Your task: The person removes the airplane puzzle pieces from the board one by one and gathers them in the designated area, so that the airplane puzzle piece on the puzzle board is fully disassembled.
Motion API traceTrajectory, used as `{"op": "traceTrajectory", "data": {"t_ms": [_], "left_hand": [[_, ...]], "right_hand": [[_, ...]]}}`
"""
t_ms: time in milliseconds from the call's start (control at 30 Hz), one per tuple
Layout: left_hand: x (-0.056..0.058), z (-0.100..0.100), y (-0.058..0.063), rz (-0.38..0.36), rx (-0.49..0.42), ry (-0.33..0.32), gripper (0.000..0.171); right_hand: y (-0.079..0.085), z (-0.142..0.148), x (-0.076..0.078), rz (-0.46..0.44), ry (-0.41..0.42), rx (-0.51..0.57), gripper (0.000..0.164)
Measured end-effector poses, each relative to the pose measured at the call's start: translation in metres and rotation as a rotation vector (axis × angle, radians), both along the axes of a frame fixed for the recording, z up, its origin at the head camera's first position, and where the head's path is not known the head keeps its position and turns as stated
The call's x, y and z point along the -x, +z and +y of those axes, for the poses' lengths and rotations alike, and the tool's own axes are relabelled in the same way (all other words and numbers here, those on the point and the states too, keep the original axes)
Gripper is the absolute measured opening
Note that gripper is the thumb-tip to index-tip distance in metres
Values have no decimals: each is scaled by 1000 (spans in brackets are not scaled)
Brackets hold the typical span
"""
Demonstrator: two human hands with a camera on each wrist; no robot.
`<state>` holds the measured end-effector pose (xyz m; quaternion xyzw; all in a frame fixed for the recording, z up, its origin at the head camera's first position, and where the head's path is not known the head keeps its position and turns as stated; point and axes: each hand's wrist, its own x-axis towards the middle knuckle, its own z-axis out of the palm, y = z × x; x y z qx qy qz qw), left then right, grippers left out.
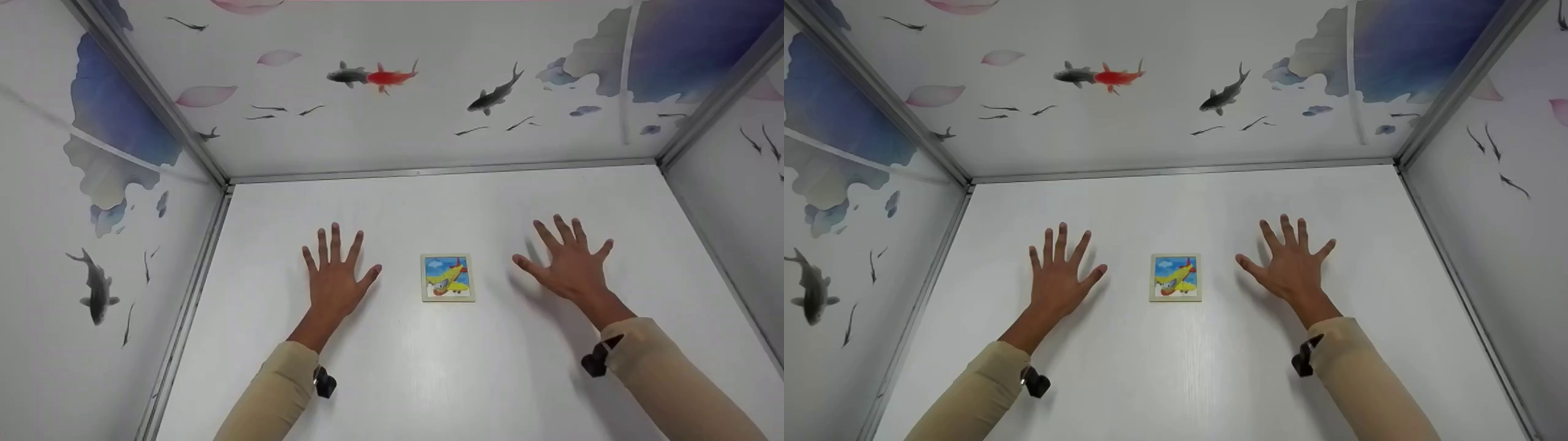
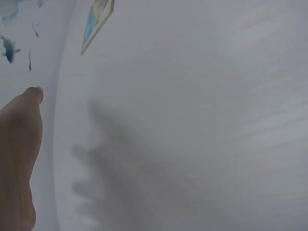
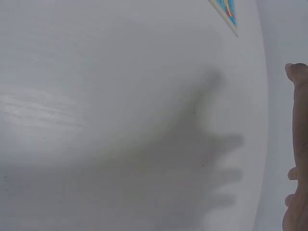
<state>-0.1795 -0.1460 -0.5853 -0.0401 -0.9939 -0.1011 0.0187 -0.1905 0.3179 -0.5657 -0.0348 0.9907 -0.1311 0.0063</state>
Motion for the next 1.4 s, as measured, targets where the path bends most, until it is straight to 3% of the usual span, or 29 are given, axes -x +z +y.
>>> {"op": "traceTrajectory", "data": {"t_ms": [400, 667, 1000, 1400], "left_hand": [[-15, 44, -11, -82, 7, -230, 75], [-21, 65, -14, -122, 29, -290, 70], [-27, 78, -22, -144, 42, -383, 66], [-31, 88, -32, -157, 58, -429, 61]], "right_hand": [[3, -28, 8, 17, 64, 13, 85], [-4, -49, 10, 90, 99, 46, 66], [-13, -71, 9, 17, 160, 6, 61], [-20, -104, 5, 26, 230, -28, 58]]}}
